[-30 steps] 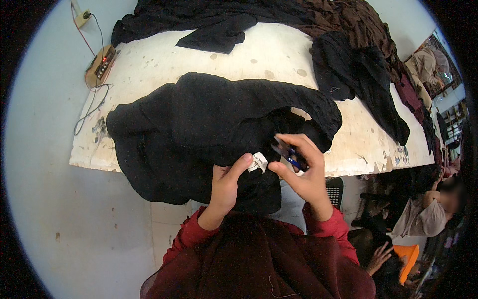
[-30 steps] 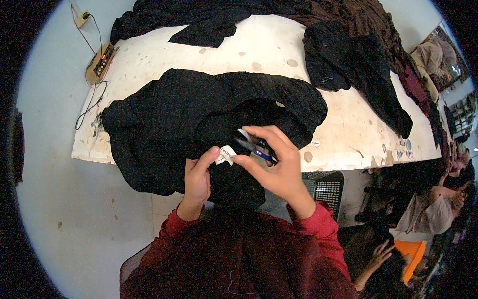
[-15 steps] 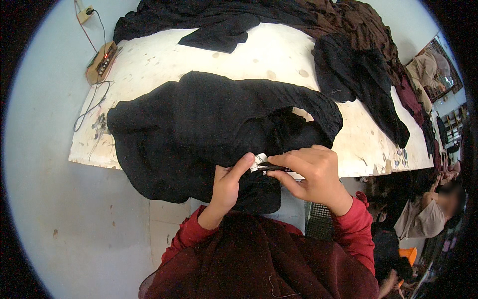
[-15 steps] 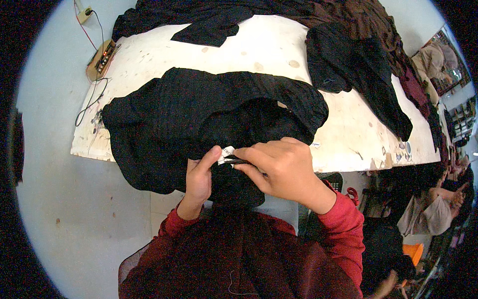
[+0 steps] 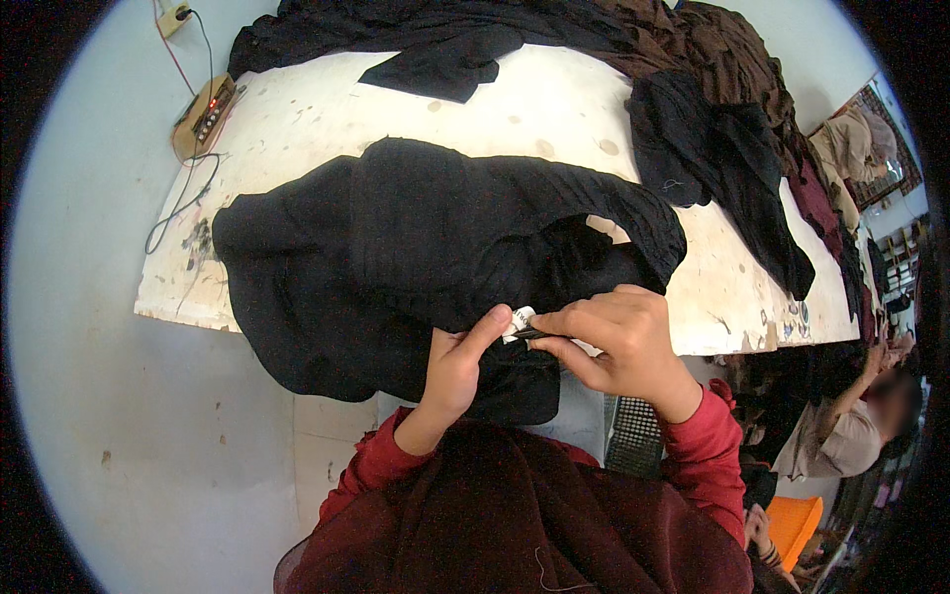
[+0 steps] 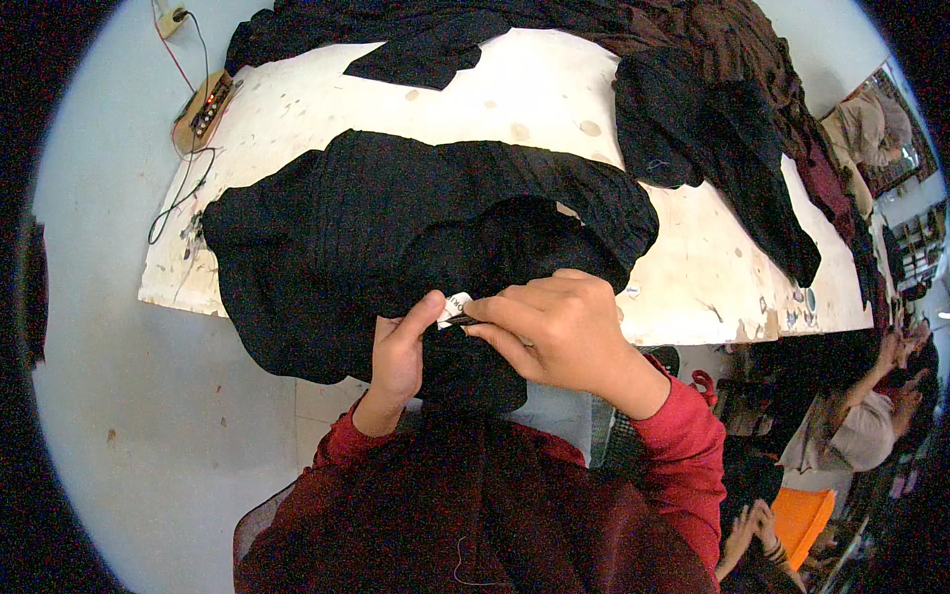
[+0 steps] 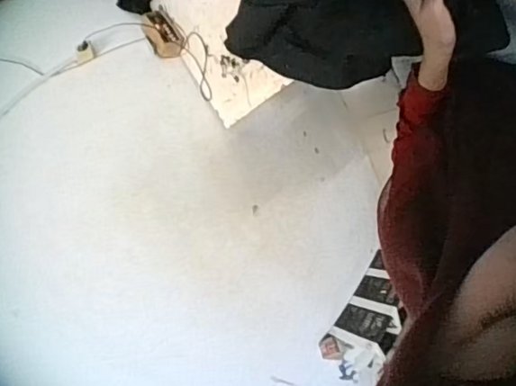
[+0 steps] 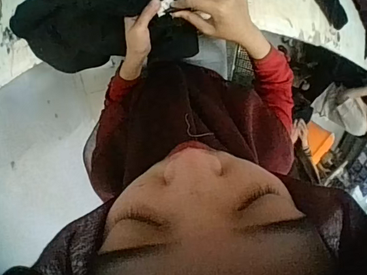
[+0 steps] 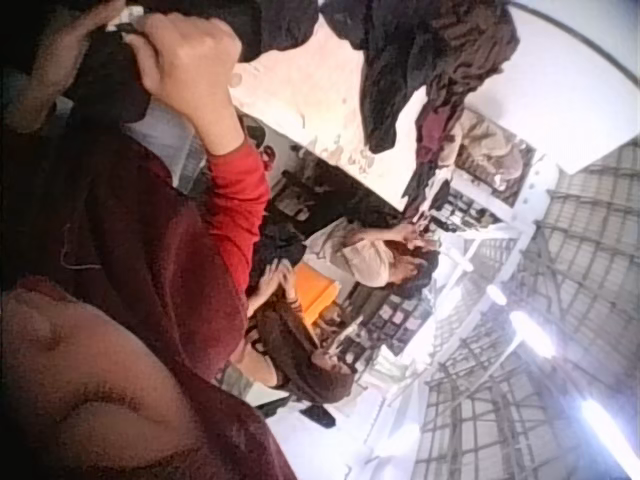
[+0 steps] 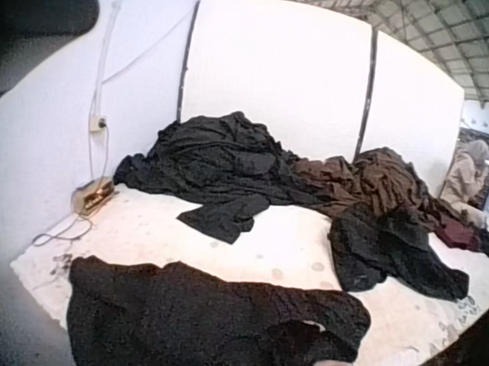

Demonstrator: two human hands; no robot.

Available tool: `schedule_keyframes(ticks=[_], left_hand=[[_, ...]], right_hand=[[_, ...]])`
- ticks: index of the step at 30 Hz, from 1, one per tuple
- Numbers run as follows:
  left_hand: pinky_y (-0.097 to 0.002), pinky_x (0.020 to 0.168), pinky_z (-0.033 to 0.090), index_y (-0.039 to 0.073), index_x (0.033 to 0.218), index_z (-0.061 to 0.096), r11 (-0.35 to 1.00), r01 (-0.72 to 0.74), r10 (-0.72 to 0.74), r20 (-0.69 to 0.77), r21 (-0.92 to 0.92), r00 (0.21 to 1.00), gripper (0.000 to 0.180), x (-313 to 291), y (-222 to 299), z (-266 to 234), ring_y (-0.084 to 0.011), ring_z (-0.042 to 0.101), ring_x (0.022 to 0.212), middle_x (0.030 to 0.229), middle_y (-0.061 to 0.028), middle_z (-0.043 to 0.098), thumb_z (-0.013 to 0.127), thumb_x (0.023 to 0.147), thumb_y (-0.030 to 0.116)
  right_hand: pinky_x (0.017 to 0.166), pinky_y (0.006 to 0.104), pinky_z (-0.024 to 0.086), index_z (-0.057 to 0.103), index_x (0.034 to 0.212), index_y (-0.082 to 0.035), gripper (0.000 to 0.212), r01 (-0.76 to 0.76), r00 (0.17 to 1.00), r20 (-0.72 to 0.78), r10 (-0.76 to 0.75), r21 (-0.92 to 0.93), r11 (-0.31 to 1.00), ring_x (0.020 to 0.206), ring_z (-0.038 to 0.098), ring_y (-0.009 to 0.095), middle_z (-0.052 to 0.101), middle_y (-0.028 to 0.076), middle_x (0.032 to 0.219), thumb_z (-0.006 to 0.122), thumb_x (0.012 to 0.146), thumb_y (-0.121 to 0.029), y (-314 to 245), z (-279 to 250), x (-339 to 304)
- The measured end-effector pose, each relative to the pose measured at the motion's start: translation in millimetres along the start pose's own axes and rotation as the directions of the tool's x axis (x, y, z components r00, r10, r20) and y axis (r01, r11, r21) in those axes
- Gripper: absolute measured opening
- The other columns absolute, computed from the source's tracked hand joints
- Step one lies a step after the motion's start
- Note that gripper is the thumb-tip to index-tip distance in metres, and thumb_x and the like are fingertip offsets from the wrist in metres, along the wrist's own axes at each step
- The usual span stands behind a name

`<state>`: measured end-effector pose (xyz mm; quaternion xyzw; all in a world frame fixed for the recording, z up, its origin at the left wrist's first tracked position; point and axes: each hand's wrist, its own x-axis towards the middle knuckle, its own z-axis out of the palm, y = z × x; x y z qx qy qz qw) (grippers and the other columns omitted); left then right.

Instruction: The person uses a small blue tool to trim loose threads and excess fabric from a black garment laid on a work table. They repeatedly lift and reposition the garment to access different areas, then smooth it flat after trimming.

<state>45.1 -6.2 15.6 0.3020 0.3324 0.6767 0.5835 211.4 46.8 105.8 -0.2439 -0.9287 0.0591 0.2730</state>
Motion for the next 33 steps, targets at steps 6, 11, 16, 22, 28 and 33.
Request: schedule_keyframes(ticks=[6,11,16,22,28,33], left_hand=[[-0.0254,0.079,0.046,0.002,0.100,0.065,0.998,-0.015,0.015,0.012,0.065,1.000,0.014,-0.7,-0.4,-2.6,-0.0096,0.060,0.085,0.096,-0.0021,0.065,0.062,0.091,0.011],[-0.0257,0.077,0.046,0.001,0.099,0.065,0.997,-0.056,0.057,-0.025,0.056,0.998,0.014,-1.8,4.6,7.5,-0.0098,0.060,0.083,0.095,-0.0022,0.065,0.062,0.091,0.011],[-0.0252,0.076,0.046,0.001,0.098,0.066,0.996,-0.060,0.062,-0.029,0.068,0.998,0.012,-0.9,1.7,3.9,-0.0097,0.060,0.084,0.094,-0.0026,0.066,0.062,0.090,0.010],[-0.0246,0.075,0.045,0.000,0.093,0.066,0.995,-0.040,0.043,-0.024,0.095,0.999,0.013,-4.8,5.1,0.8,-0.0079,0.058,0.082,0.089,-0.0010,0.066,0.061,0.092,0.012],[-0.0207,0.065,0.047,0.001,0.088,0.068,0.988,0.125,-0.129,0.032,0.093,0.991,0.017,-5.0,6.8,-9.5,-0.0076,0.060,0.070,0.082,-0.0020,0.066,0.063,0.092,0.016],[-0.0225,0.065,0.053,0.000,0.087,0.068,0.993,0.108,-0.112,-0.092,-0.049,0.989,0.021,-9.3,5.4,2.6,-0.0093,0.062,0.068,0.080,-0.0041,0.067,0.064,0.091,0.020]], right_hand=[[0.050,0.0297,0.041,0.067,0.087,-0.015,0.015,0.085,0.994,0.083,-0.076,-0.108,0.991,0.055,0.058,0.015,0.059,-0.002,0.065,0.071,0.075,-0.024,-4.7,-10.7,9.8],[0.051,0.0297,0.041,0.066,0.085,-0.015,0.014,0.202,0.972,0.153,-0.177,-0.161,0.966,0.055,0.058,0.014,0.056,-0.003,0.064,0.070,0.074,-0.022,-5.3,-14.7,17.8],[0.050,0.0302,0.040,0.066,0.083,-0.015,0.012,0.228,0.965,0.170,-0.201,-0.159,0.961,0.055,0.058,0.014,0.056,-0.002,0.063,0.070,0.074,-0.022,-3.0,-11.5,17.4],[0.051,0.0293,0.044,0.067,0.087,-0.012,0.020,0.016,0.996,0.081,-0.025,0.108,0.994,0.058,0.061,0.018,0.060,0.001,0.068,0.074,0.073,-0.024,-0.2,-12.5,18.7],[0.059,0.0294,0.051,0.069,0.092,-0.003,0.035,-0.167,0.983,-0.030,0.180,0.256,0.952,0.071,0.065,0.023,0.063,0.009,0.082,0.080,0.060,-0.005,-17.1,17.1,-3.7],[0.060,0.0293,0.051,0.069,0.093,-0.003,0.037,-0.193,0.965,-0.163,0.203,0.075,0.978,0.071,0.065,0.023,0.062,0.010,0.086,0.070,0.057,0.006,-22.3,41.0,-18.6]])
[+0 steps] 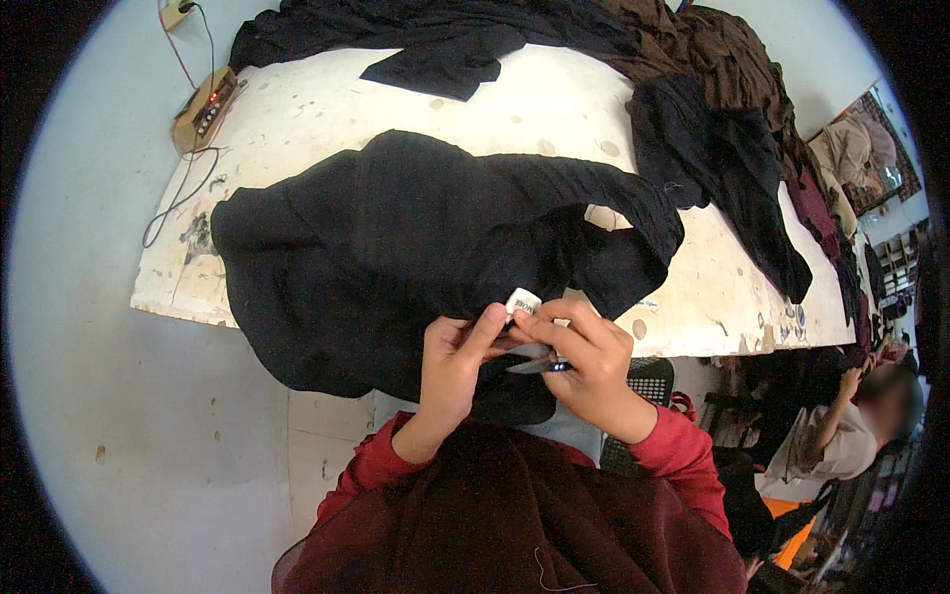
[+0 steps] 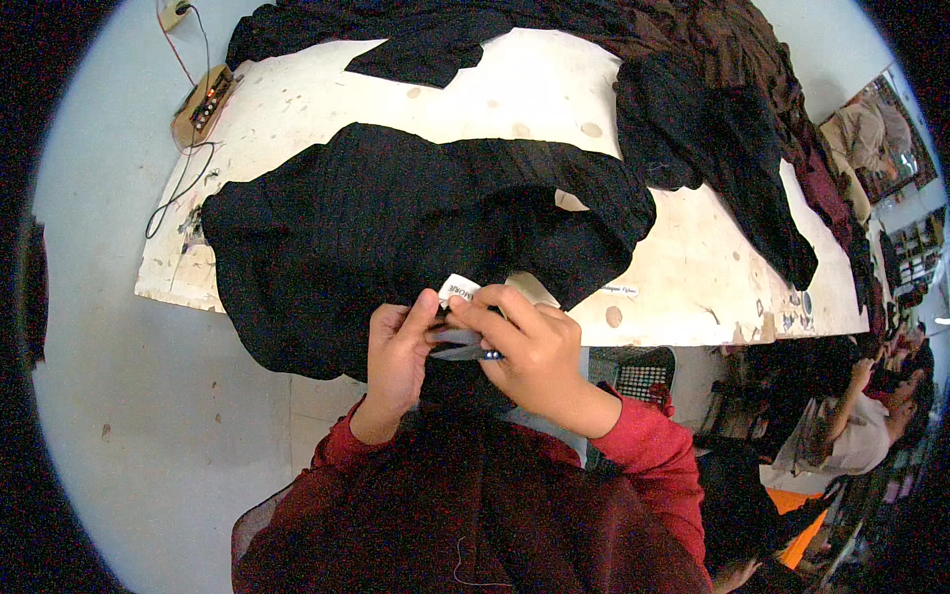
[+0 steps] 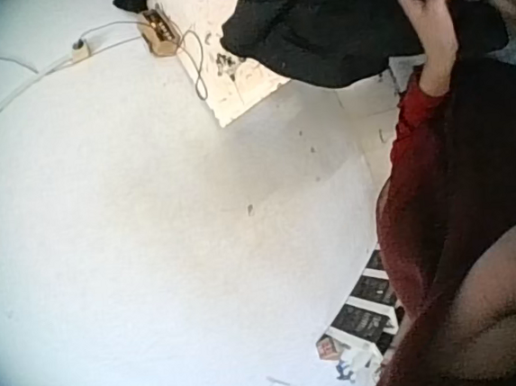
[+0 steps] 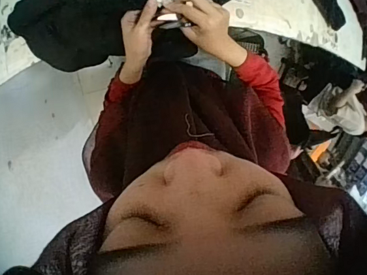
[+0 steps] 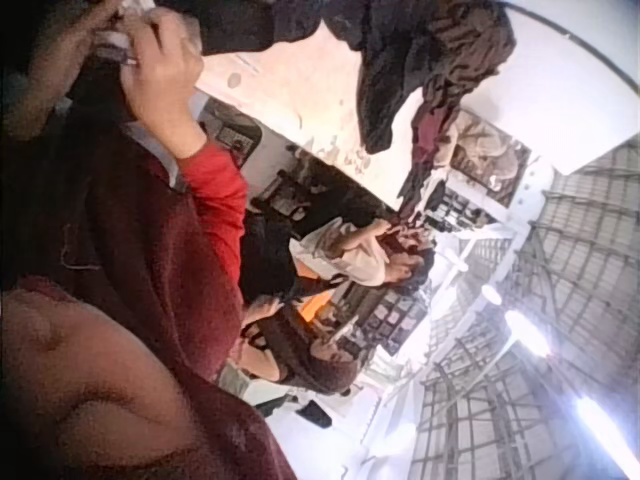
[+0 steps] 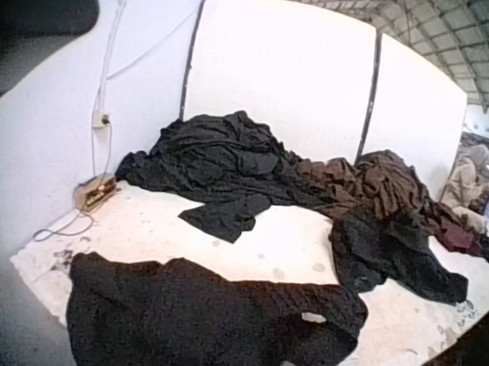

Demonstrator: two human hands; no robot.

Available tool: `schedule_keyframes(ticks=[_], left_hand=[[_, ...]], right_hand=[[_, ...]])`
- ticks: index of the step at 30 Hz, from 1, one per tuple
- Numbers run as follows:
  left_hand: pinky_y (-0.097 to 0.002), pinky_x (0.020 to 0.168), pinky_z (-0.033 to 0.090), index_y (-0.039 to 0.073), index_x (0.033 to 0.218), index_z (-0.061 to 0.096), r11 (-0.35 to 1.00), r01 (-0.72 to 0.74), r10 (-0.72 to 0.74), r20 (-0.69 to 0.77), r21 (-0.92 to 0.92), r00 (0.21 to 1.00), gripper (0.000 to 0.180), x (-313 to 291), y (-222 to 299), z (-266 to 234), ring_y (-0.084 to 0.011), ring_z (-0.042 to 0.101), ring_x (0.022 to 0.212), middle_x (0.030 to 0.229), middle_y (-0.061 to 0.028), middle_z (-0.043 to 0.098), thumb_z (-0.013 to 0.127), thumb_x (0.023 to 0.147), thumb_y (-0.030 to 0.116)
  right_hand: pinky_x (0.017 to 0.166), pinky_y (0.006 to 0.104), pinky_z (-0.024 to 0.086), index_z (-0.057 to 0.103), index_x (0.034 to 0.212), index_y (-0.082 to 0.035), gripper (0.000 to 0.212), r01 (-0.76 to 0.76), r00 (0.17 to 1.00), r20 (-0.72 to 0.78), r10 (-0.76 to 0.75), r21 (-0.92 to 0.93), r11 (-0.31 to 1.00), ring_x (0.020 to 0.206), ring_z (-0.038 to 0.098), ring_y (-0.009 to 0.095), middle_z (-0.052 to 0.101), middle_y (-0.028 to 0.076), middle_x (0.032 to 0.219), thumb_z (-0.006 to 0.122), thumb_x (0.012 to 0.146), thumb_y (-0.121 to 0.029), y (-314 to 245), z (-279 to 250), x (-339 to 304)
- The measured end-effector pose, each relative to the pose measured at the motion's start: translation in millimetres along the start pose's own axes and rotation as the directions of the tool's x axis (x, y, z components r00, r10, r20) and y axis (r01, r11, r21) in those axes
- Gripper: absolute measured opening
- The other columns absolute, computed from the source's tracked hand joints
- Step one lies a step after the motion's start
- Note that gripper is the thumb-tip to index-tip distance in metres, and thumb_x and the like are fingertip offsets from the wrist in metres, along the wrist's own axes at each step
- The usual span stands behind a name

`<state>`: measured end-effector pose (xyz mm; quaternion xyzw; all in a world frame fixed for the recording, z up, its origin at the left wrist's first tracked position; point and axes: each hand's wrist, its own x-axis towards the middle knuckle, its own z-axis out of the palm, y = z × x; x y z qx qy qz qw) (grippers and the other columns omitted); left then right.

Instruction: The person uses a small blue tool to trim loose threads and excess fabric from a black garment laid on a work table. They repeatedly lift and reposition the garment to access different areas, then smooth it flat after trimming.

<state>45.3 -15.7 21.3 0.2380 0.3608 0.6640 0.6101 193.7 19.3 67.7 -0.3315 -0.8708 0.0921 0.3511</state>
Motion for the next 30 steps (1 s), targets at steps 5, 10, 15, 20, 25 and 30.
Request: schedule_keyframes(ticks=[5,10,15,20,25,30], left_hand=[[-0.0246,0.064,0.055,-0.001,0.087,0.065,0.982,-0.057,0.073,-0.082,0.179,0.994,0.023,2.2,-5.2,-1.1,-0.0087,0.062,0.070,0.082,-0.0040,0.065,0.066,0.090,0.021],[-0.0237,0.061,0.055,0.000,0.086,0.063,0.991,-0.055,0.070,-0.126,0.122,0.989,0.021,5.0,-0.5,-0.8,-0.0083,0.062,0.072,0.082,-0.0038,0.064,0.066,0.090,0.020],[-0.0248,0.063,0.057,-0.002,0.095,0.060,0.984,-0.089,0.102,-0.081,0.154,0.991,0.019,3.5,-5.6,2.9,-0.0102,0.062,0.075,0.092,-0.0074,0.064,0.067,0.089,0.016],[-0.0255,0.067,0.056,-0.002,0.104,0.058,0.941,-0.271,0.260,0.076,0.205,0.963,0.022,2.8,-8.8,7.1,-0.0130,0.063,0.085,0.100,-0.0086,0.064,0.066,0.088,0.011],[-0.0276,0.076,0.052,-0.002,0.103,0.060,0.989,0.120,-0.118,-0.022,0.091,0.993,0.018,3.2,1.9,-3.3,-0.0149,0.064,0.089,0.099,-0.0084,0.065,0.064,0.087,0.004],[-0.0286,0.082,0.050,-0.003,0.097,0.063,0.985,0.122,-0.115,0.066,-0.124,0.991,0.012,5.9,-14.3,-9.4,-0.0158,0.064,0.089,0.096,-0.0087,0.066,0.063,0.086,0.001]], right_hand=[[0.066,0.0287,0.048,0.067,0.087,-0.004,0.031,-0.109,0.994,0.052,0.097,0.347,0.931,0.075,0.062,0.021,0.061,0.009,0.085,0.064,0.059,0.009,13.6,-1.2,-0.2],[0.069,0.0291,0.048,0.066,0.084,-0.002,0.015,-0.329,0.892,0.452,-0.008,0.660,0.675,0.077,0.062,0.020,0.062,0.008,0.085,0.070,0.070,0.002,12.7,-38.9,-6.7],[0.064,0.0208,0.041,0.069,0.086,-0.002,0.013,-0.376,0.921,0.087,0.380,0.454,0.808,0.071,0.054,0.008,0.061,0.003,0.084,0.074,0.074,-0.002,14.3,-31.9,7.9],[0.065,0.0213,0.040,0.065,0.081,-0.001,0.008,-0.317,0.948,0.139,0.286,0.487,0.814,0.073,0.053,0.008,0.056,0.002,0.084,0.072,0.077,0.000,14.0,-3.7,17.6],[0.063,0.0201,0.035,0.063,0.079,0.000,0.008,-0.432,0.889,0.199,0.413,0.666,0.608,0.071,0.047,0.006,0.053,0.000,0.083,0.069,0.081,-0.005,13.8,3.6,9.5],[0.073,0.0245,0.042,0.063,0.083,0.002,0.010,-0.391,0.847,0.030,0.530,0.712,0.584,0.081,0.053,0.011,0.056,0.005,0.087,0.068,0.084,-0.007,11.4,12.3,-13.6]])
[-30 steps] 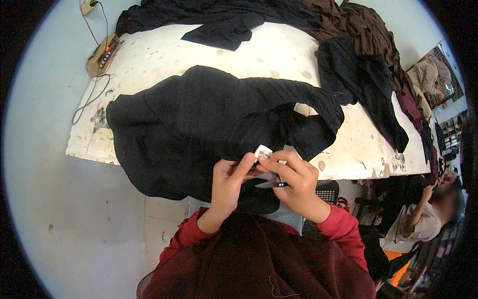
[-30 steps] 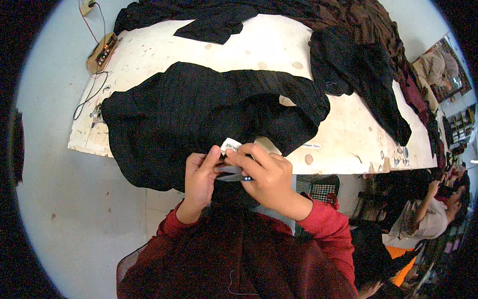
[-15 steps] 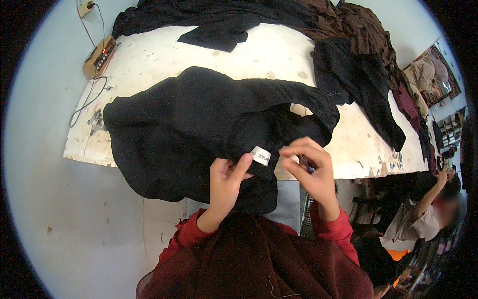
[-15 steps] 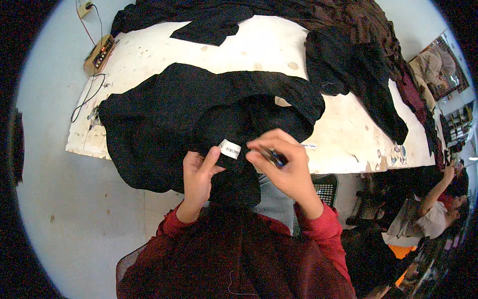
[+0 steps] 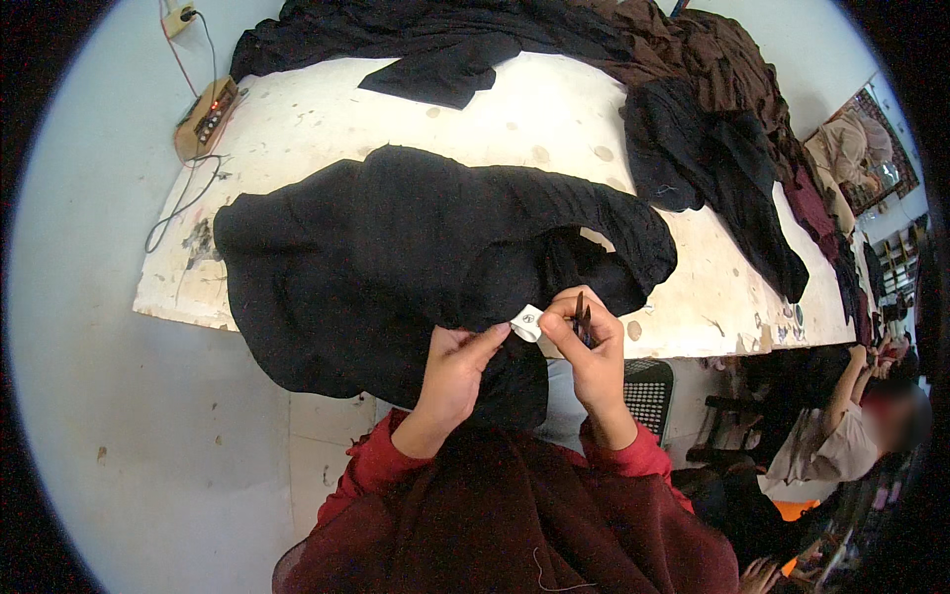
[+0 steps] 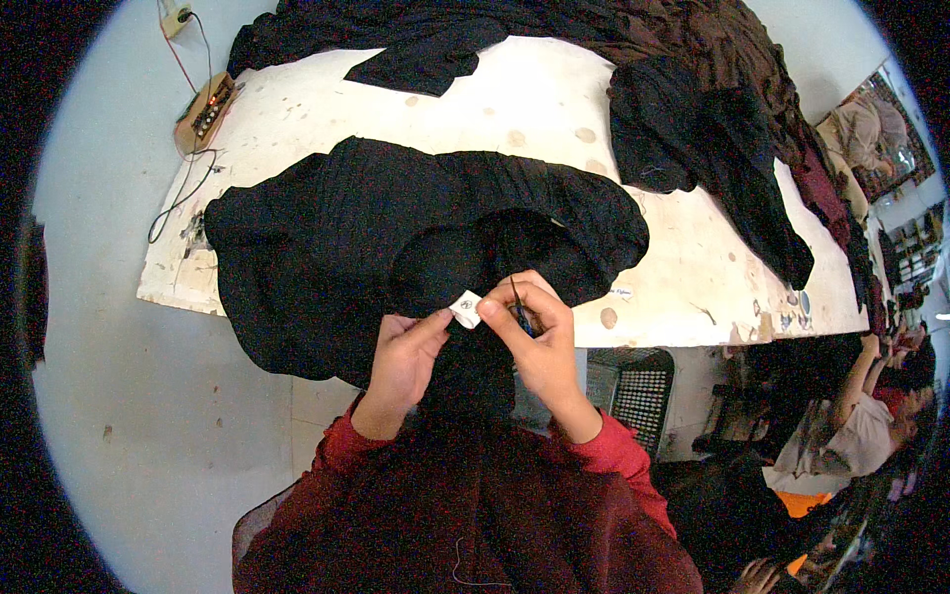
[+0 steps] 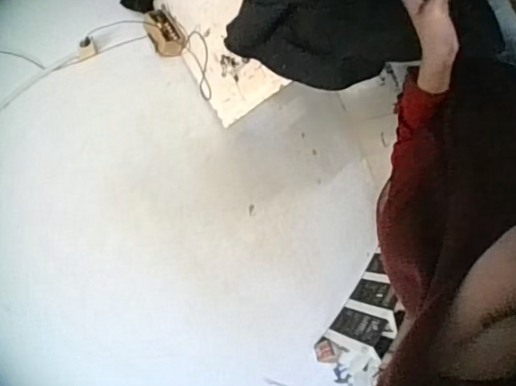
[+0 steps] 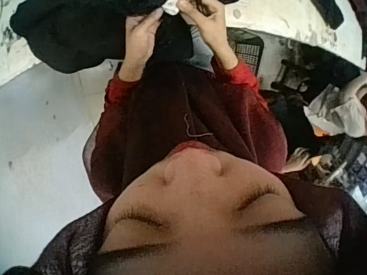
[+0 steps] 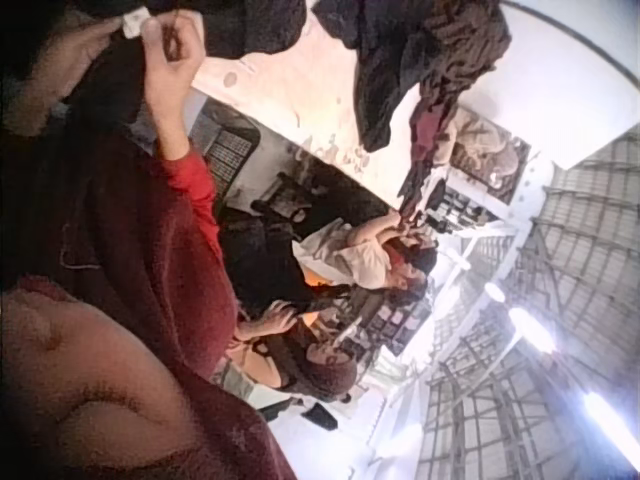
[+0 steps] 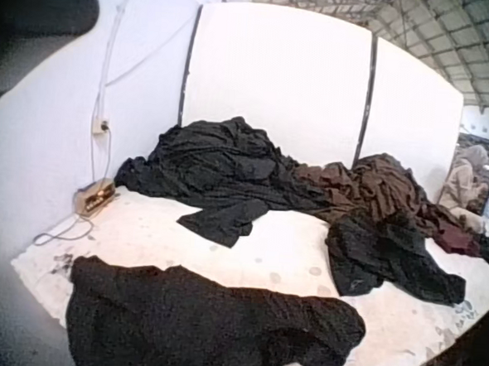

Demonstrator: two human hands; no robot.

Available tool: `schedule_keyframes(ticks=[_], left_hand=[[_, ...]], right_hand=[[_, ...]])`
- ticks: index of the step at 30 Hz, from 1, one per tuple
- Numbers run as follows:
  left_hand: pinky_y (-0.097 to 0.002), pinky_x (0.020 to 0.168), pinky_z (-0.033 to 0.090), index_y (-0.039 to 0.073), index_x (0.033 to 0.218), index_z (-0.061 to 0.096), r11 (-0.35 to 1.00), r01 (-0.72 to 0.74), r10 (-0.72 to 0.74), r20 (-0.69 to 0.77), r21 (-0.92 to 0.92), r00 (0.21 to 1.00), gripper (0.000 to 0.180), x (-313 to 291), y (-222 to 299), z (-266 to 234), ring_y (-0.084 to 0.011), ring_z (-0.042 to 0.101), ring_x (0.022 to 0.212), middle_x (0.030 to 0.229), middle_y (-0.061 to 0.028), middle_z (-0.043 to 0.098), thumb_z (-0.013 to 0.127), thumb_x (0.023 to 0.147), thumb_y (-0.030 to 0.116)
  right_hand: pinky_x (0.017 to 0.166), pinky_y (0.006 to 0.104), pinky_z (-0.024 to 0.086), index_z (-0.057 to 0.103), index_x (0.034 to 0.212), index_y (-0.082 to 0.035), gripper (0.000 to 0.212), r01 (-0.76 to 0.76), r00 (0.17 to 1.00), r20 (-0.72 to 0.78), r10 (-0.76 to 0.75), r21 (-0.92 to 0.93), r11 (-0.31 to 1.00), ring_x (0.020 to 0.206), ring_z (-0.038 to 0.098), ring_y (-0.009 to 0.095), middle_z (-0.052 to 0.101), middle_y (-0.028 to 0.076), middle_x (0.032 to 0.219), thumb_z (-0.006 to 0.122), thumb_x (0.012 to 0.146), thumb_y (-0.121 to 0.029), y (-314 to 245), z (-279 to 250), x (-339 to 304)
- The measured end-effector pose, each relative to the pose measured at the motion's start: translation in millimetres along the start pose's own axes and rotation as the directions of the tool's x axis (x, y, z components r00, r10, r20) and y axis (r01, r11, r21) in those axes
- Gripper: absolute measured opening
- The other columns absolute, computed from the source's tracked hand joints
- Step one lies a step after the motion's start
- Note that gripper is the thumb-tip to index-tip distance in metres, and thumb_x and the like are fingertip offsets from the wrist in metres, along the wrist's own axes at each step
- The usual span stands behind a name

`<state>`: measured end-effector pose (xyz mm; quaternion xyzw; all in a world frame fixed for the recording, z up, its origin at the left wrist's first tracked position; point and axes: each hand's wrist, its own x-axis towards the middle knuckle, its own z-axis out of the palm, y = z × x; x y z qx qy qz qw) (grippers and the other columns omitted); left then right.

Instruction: The person uses a small blue tool to trim loose threads and excess fabric from a black garment laid on a work table. They repeatedly lift and reposition the garment to access different areas, then smooth it flat after trimming.

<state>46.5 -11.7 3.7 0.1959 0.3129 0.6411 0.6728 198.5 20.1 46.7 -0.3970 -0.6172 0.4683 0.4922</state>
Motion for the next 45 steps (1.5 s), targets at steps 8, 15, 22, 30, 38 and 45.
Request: schedule_keyframes(ticks=[8,15,22,30,38,45], left_hand=[[-0.0307,0.083,0.047,0.001,0.096,0.065,0.956,0.000,0.057,0.187,-0.292,0.981,0.011,1.6,-18.1,-10.2,-0.0152,0.063,0.087,0.092,-0.0048,0.066,0.062,0.088,0.008],[-0.0269,0.075,0.049,0.005,0.095,0.068,0.991,0.116,-0.113,-0.046,0.066,0.993,0.011,-1.3,17.7,31.1,-0.0120,0.063,0.084,0.093,-0.0023,0.067,0.067,0.086,0.013],[-0.0259,0.074,0.048,0.002,0.092,0.068,0.937,-0.161,0.177,-0.026,0.310,0.984,0.014,5.1,9.3,27.4,-0.0108,0.063,0.081,0.092,-0.0027,0.067,0.073,0.082,0.008],[-0.0264,0.071,0.048,0.001,0.089,0.067,0.886,-0.140,0.186,-0.060,0.442,0.981,0.012,-0.3,14.8,35.5,-0.0108,0.062,0.077,0.089,-0.0035,0.067,0.073,0.080,0.005],[-0.0277,0.072,0.048,0.000,0.090,0.064,0.824,-0.330,0.361,0.023,0.461,0.932,0.014,3.3,6.1,32.3,-0.0122,0.061,0.078,0.088,-0.0028,0.065,0.073,0.080,0.003],[-0.0262,0.070,0.050,0.001,0.091,0.069,0.790,-0.399,0.437,0.029,0.466,0.899,0.011,2.6,3.8,32.1,-0.0102,0.063,0.076,0.087,-0.0027,0.068,0.071,0.081,0.005]], right_hand=[[0.071,0.0198,0.042,0.061,0.095,0.000,0.008,-0.149,0.984,-0.078,0.160,0.136,0.979,0.079,0.053,0.005,0.060,-0.002,0.086,0.064,0.089,-0.006,9.0,9.7,-13.5],[0.070,0.0222,0.045,0.063,0.093,0.000,0.009,-0.199,0.980,0.042,0.194,0.168,0.965,0.080,0.055,0.006,0.063,0.001,0.088,0.066,0.087,-0.005,9.6,-1.8,-11.2],[0.073,0.0273,0.049,0.066,0.100,-0.002,0.032,0.170,0.985,0.080,-0.151,-0.343,0.924,0.081,0.062,0.017,0.066,0.010,0.091,0.079,0.073,-0.014,-25.6,-22.3,1.0],[0.059,0.0299,0.051,0.070,0.099,-0.010,0.035,0.469,0.852,0.443,-0.280,-0.407,0.784,0.067,0.063,0.020,0.059,0.004,0.085,0.073,0.065,-0.005,-55.5,-29.4,-3.8],[0.061,0.0283,0.051,0.067,0.093,-0.008,0.033,0.379,0.760,0.631,-0.158,-0.232,0.896,0.073,0.064,0.019,0.061,0.004,0.088,0.061,0.063,0.005,-51.2,-26.2,-12.6],[0.070,0.0296,0.048,0.068,0.091,-0.001,0.023,0.185,0.983,0.077,-0.169,-0.513,0.838,0.075,0.060,0.020,0.063,0.009,0.087,0.072,0.068,0.000,-60.8,-41.8,-2.2]])
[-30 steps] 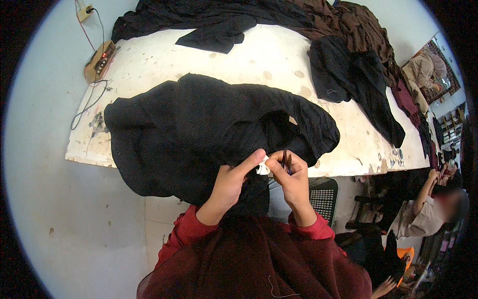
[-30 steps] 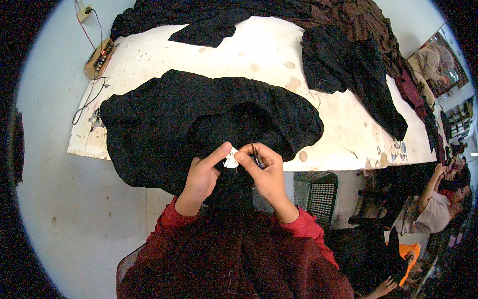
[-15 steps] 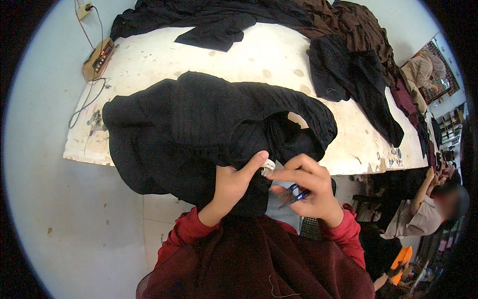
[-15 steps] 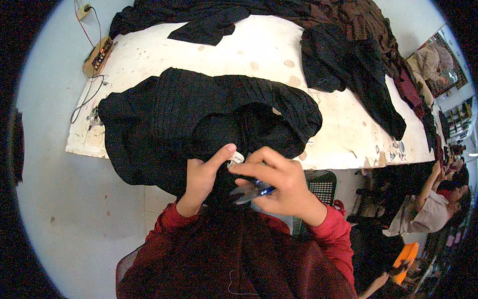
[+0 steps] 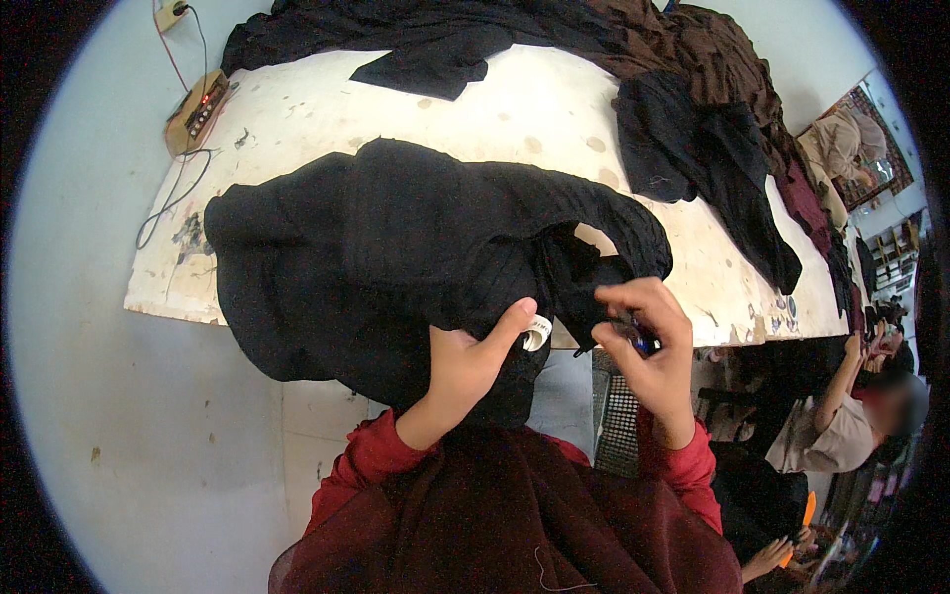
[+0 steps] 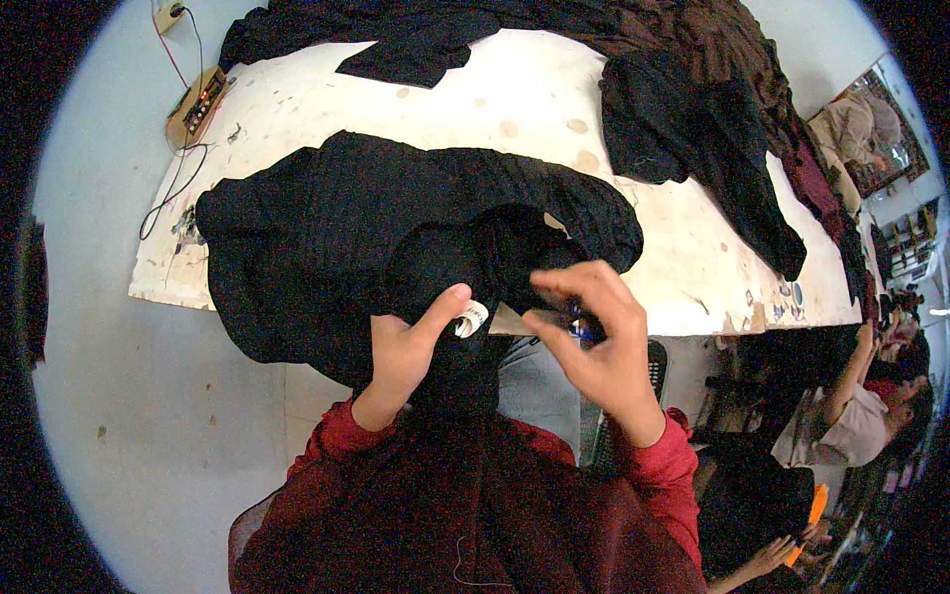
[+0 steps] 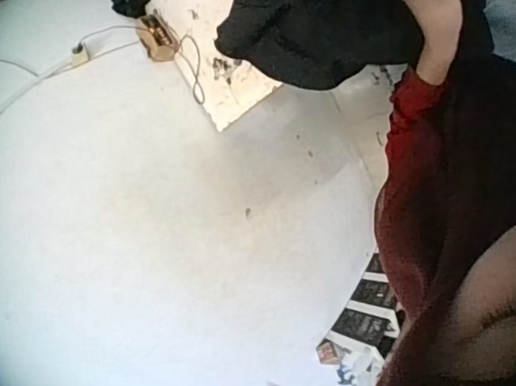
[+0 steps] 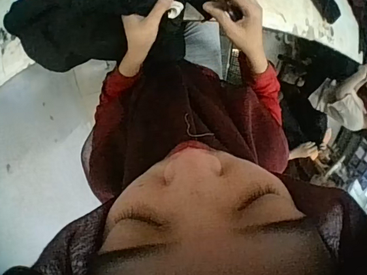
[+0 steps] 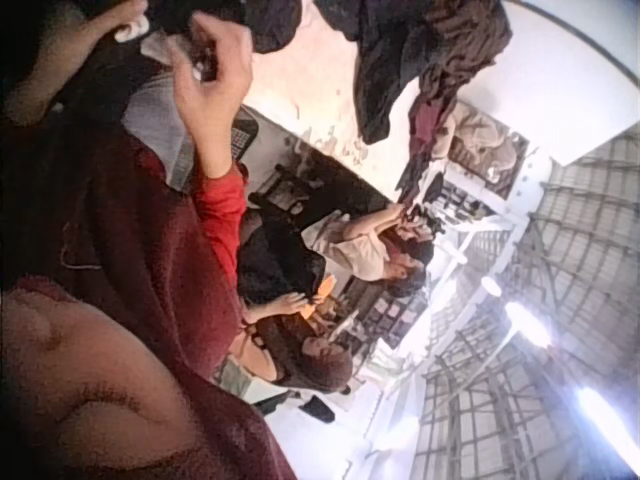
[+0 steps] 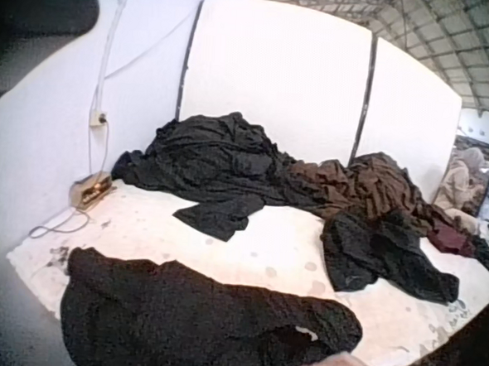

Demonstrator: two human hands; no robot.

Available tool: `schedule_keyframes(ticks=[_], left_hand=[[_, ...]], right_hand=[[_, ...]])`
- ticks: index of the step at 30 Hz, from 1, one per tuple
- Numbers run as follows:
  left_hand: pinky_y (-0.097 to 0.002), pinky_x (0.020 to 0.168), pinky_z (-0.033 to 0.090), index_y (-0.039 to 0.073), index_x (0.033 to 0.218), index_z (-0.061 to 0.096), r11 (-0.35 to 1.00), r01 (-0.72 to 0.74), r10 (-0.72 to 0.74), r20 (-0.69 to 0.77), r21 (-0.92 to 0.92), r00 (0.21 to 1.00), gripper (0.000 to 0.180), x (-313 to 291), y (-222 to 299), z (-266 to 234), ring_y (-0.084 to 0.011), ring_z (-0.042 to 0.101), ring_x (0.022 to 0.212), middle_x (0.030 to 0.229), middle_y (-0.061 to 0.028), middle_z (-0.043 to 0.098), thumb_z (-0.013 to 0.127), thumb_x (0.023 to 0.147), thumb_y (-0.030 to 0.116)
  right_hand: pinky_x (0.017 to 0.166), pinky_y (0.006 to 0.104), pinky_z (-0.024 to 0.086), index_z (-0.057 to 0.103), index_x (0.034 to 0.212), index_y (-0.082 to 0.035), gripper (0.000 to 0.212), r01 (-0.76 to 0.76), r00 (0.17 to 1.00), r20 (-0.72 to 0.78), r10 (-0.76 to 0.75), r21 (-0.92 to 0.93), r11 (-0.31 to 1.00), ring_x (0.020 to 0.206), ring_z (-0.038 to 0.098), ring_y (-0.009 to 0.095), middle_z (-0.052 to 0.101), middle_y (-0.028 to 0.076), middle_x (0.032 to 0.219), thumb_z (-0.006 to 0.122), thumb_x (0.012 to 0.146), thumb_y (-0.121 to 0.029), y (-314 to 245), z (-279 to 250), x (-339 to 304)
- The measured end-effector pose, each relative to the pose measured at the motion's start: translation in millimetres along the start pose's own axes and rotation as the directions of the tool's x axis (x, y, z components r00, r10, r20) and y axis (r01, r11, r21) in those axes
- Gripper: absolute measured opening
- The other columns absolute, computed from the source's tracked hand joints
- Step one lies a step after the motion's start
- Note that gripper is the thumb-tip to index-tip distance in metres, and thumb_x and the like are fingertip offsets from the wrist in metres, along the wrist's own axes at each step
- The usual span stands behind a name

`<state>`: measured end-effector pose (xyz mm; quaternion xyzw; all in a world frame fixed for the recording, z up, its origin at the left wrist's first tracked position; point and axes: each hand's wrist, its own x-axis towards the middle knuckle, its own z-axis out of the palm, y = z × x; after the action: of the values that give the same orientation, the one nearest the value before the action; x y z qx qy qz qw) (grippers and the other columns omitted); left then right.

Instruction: The person uses a small blue tool to trim loose threads and excess fabric from a black garment laid on a work table. They repeatedly lift and reposition the garment to access different areas, then smooth it flat after trimming.

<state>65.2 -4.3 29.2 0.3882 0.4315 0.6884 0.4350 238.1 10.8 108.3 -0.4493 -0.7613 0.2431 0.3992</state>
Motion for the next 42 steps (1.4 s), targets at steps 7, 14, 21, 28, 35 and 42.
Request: schedule_keyframes(ticks=[7,14,21,28,35,42], left_hand=[[-0.0265,0.074,0.049,0.000,0.093,0.066,0.995,-0.086,0.087,0.037,-0.048,0.995,0.012,-5.3,-2.7,-1.6,-0.0112,0.063,0.080,0.090,-0.0034,0.066,0.070,0.083,0.004],[-0.0277,0.078,0.049,-0.001,0.101,0.063,0.776,0.464,-0.400,0.236,-0.426,0.886,0.020,-11.4,12.5,-25.0,-0.0134,0.062,0.085,0.098,-0.0047,0.065,0.071,0.083,0.006],[-0.0294,0.087,0.046,-0.003,0.106,0.062,0.942,0.277,-0.261,0.108,-0.187,0.959,0.034,-13.5,4.3,-25.1,-0.0154,0.060,0.093,0.105,-0.0067,0.063,0.077,0.078,0.010],[-0.0289,0.085,0.047,-0.001,0.099,0.065,0.981,0.183,-0.175,0.120,-0.059,0.977,0.027,-14.7,11.5,-24.8,-0.0141,0.061,0.090,0.099,-0.0054,0.065,0.077,0.078,0.010],[-0.0273,0.081,0.049,-0.001,0.099,0.064,0.993,0.106,-0.097,0.162,-0.047,0.982,0.024,-14.9,12.1,-21.1,-0.0136,0.062,0.089,0.099,-0.0058,0.065,0.076,0.078,0.003],[-0.0289,0.083,0.050,-0.002,0.102,0.063,0.989,0.109,-0.097,0.122,-0.100,0.988,0.028,-16.8,4.4,-17.0,-0.0144,0.063,0.091,0.102,-0.0075,0.065,0.076,0.077,0.001]], right_hand=[[0.068,0.0225,0.044,0.069,0.091,-0.001,0.018,-0.123,0.974,0.218,0.062,0.277,0.953,0.076,0.056,0.011,0.058,0.005,0.085,0.072,0.074,0.003,10.5,28.0,-1.7],[0.050,0.0275,0.046,0.071,0.096,-0.015,0.040,0.498,0.867,0.093,-0.489,-0.153,0.853,0.057,0.057,0.014,0.058,0.001,0.084,0.069,0.059,-0.001,15.4,44.9,-15.2],[0.054,0.0285,0.048,0.069,0.101,-0.009,0.038,0.433,0.887,0.212,-0.409,-0.078,0.898,0.065,0.063,0.019,0.063,0.006,0.083,0.075,0.063,-0.011,13.0,18.3,-11.3],[0.053,0.0289,0.046,0.068,0.093,-0.008,0.028,0.347,0.916,0.289,-0.278,-0.226,0.910,0.057,0.063,0.021,0.065,0.006,0.071,0.078,0.069,-0.019,-12.1,-9.9,10.3],[0.048,0.0311,0.043,0.067,0.086,-0.010,0.018,0.594,0.770,0.549,-0.326,-0.430,0.679,0.052,0.060,0.018,0.064,0.001,0.067,0.074,0.072,-0.020,-30.2,-17.5,25.2],[0.049,0.0300,0.040,0.061,0.075,-0.012,0.014,0.679,0.706,0.648,-0.287,-0.502,0.536,0.053,0.058,0.016,0.055,-0.001,0.060,0.070,0.067,-0.020,-43.3,-17.6,31.6]])
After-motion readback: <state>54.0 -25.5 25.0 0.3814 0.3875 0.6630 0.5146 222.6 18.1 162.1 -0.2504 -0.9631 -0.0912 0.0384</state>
